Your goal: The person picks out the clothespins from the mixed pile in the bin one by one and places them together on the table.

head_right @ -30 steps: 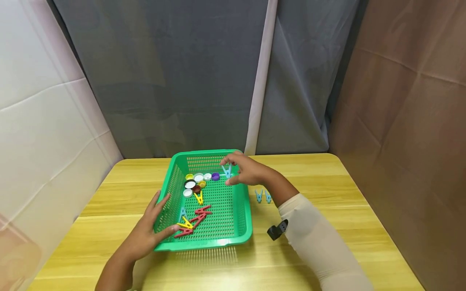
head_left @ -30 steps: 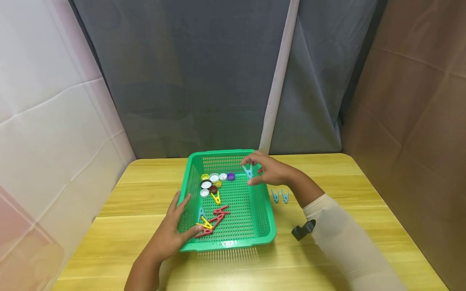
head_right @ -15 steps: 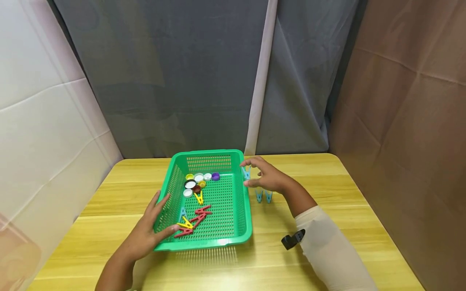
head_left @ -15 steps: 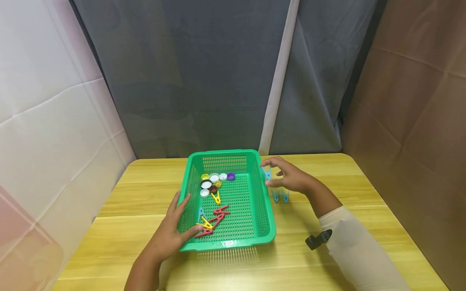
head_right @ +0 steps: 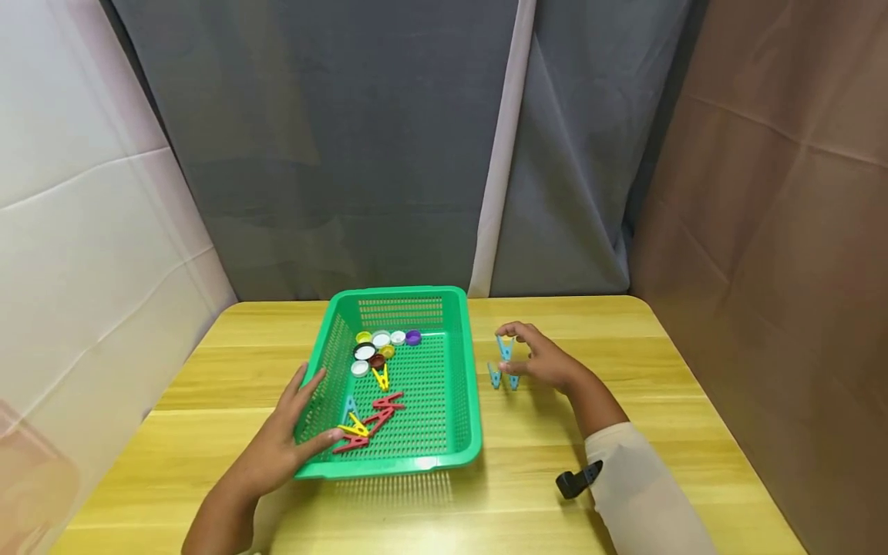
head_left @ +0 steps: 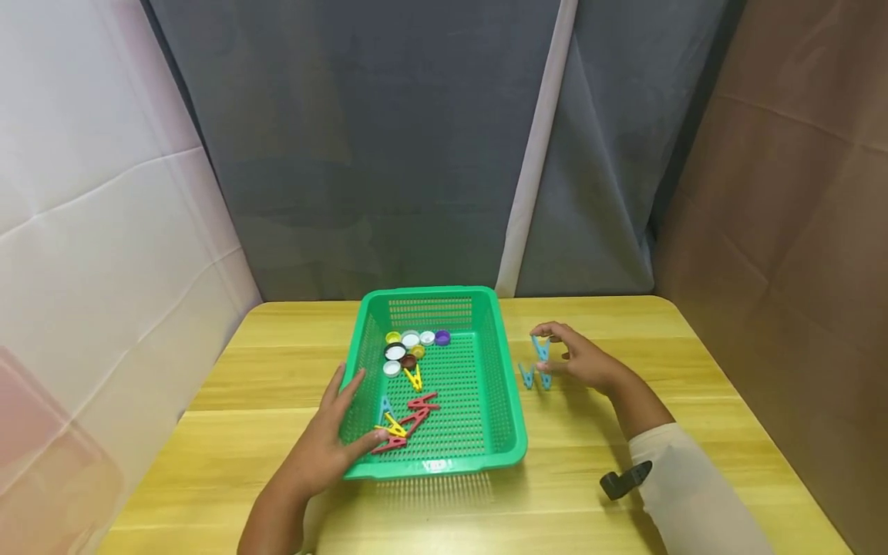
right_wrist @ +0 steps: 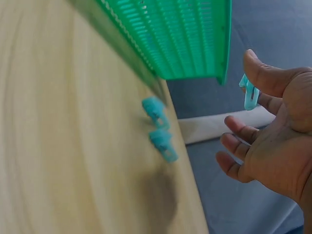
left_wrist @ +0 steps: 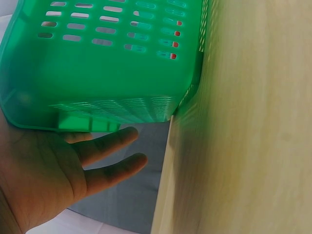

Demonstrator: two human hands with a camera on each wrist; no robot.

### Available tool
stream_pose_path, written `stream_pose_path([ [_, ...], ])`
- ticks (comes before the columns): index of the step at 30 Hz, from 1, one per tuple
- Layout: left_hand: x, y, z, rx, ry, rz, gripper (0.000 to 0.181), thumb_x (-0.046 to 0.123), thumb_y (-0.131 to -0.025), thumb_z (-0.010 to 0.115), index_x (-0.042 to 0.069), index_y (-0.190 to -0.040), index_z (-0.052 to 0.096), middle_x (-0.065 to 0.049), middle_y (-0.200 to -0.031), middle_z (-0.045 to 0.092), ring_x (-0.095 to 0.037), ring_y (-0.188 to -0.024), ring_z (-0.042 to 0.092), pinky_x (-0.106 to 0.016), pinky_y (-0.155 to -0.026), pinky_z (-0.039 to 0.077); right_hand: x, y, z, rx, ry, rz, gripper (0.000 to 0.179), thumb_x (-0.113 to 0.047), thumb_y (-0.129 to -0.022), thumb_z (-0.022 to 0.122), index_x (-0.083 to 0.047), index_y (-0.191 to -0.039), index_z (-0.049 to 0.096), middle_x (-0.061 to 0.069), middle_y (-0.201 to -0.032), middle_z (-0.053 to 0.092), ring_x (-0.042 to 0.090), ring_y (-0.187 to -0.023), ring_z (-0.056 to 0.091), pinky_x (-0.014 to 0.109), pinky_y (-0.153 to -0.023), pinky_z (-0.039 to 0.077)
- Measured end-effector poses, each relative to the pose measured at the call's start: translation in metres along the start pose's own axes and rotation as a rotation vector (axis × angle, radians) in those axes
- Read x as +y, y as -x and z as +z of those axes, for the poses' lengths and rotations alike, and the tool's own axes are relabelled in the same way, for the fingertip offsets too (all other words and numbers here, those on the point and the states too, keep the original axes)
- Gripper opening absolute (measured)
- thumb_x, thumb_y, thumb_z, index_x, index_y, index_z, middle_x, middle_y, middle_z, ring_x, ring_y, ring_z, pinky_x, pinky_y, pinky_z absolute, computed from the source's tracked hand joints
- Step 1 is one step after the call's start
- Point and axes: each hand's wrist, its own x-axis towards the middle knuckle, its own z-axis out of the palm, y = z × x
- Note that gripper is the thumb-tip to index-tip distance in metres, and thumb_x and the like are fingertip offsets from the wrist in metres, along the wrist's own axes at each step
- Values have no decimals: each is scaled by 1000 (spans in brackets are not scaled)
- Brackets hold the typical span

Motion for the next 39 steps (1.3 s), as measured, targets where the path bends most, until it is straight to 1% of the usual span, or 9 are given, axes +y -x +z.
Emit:
stream_pose_path([
  [3, 0, -2, 1, -2, 2, 5, 100, 43, -97, 82, 15, -175, 26, -24, -184, 2, -66, -160, 23, -86, -117, 32, 12, 4, -1, 10, -21, 22, 56, -15, -107, 71, -6, -157, 46, 25, -172, 33, 56, -160, 23, 84, -123, 25],
  [7, -1, -2, 2, -3, -3, 7, 100, 44, -98, 81, 12, -175, 26, -22, -184, 1, -66, -161, 22, -87, -117, 32, 25, 7, 1, 24, -42, 61, 58, -16, -107, 72, -6, -157, 45, 25, -177, 26, 59, -165, 11, 86, -123, 21],
  [10, -3, -2, 2, -1, -6, 10, 100, 44, -98, 81, 12, -175, 26, -22, -184, 1, -66, -161, 22, -87, -117, 31, 35, 9, 2, 48, -23, 92, 60, -15, -106, 73, -5, -158, 45, 26, -177, 27, 60, -166, 7, 85, -125, 18],
  [13, -3, -1, 2, -2, 1, 10, 100, 44, -98, 81, 13, -175, 25, -22, -184, 1, -66, -161, 22, -87, -117, 31, 44, 12, 4, 75, 17, 117, 59, -15, -105, 74, -5, -157, 47, 29, -174, 29, 61, -165, 10, 84, -126, 17],
  [17, -3, -1, 2, 0, 3, 5, 99, 44, -98, 81, 12, -175, 26, -22, -184, 1, -66, -161, 21, -87, -118, 31, 53, 15, 6, 72, 44, 123, 60, -17, -104, 75, -4, -157, 48, 34, -173, 26, 63, -162, 13, 85, -124, 20],
  [20, -3, -1, 2, 2, 1, 6, 99, 44, -98, 81, 13, -175, 26, -22, -184, 1, -66, -161, 22, -87, -117, 31, 59, 17, 7, 66, 53, 125, 62, -19, -103, 77, -4, -157, 49, 36, -173, 23, 65, -161, 10, 87, -122, 20],
  [27, -3, -2, 3, 6, 1, 15, 100, 42, -97, 82, 16, -175, 25, -24, -184, 1, -67, -160, 22, -87, -116, 31, 71, 19, 7, 111, 80, 172, 62, -20, -101, 79, -12, -157, 53, 31, -175, 24, 63, -162, 6, 90, -120, 18],
  [33, -2, -2, 2, 0, 8, 10, 99, 43, -98, 81, 14, -175, 26, -23, -184, 1, -67, -161, 20, -88, -117, 30, 80, 21, 9, 165, 122, 141, 60, -17, -97, 84, -10, -151, 59, 31, -170, 32, 63, -157, 16, 88, -120, 20],
  [39, -1, -1, 2, 3, -1, 4, 99, 43, -98, 81, 9, -174, 27, -24, -184, 2, -67, -160, 21, -88, -117, 30, 87, 20, 11, 198, 163, 123, 58, -19, -94, 87, -12, -147, 64, 32, -168, 34, 63, -155, 17, 91, -115, 12],
])
